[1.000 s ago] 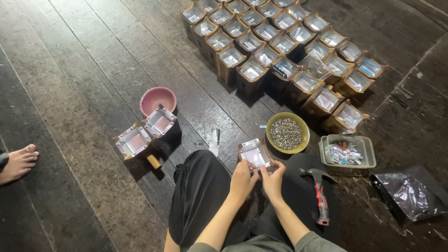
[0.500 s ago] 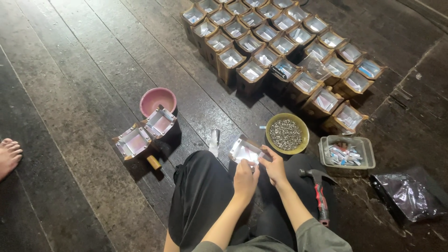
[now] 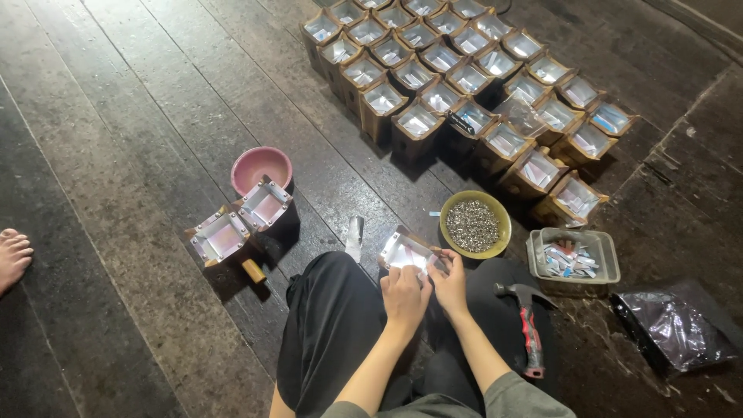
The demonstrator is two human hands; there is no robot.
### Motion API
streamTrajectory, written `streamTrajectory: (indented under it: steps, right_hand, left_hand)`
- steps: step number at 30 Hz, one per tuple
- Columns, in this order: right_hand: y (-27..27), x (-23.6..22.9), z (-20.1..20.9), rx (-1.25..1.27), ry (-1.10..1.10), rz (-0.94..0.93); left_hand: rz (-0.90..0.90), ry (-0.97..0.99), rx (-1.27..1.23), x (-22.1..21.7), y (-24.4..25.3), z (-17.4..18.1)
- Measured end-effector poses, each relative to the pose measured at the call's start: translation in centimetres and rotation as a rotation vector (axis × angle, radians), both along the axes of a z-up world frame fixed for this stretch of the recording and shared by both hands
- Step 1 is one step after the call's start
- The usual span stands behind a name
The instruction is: Assembling small metal frames by inserting metal pins and using a hammer to secure them.
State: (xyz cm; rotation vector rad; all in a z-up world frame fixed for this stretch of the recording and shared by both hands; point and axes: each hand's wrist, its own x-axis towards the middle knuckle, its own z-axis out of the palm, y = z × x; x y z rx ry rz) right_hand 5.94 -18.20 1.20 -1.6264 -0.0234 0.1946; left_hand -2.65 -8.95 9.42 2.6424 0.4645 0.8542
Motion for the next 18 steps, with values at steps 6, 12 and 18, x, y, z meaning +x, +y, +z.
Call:
streamTrajectory:
  steps: [6,12,18]
  right_hand:
    - [0.0,0.1,-0.3,-0.002,-0.011,-0.013]
    - [0.4,-0.1,1.0,0.028,-0.005,-0.034]
    - [0.4,0.8,1.5,0.028,-0.005,-0.040]
  left_hand:
    - [-0.009,-0.027,0.058,0.5,0.1,-2.4]
    - [0.049,-0.089,0.097,0.7,-0.4,-1.6]
    - [0.107,-0.091,0.055,1.6,-1.4,-2.7]
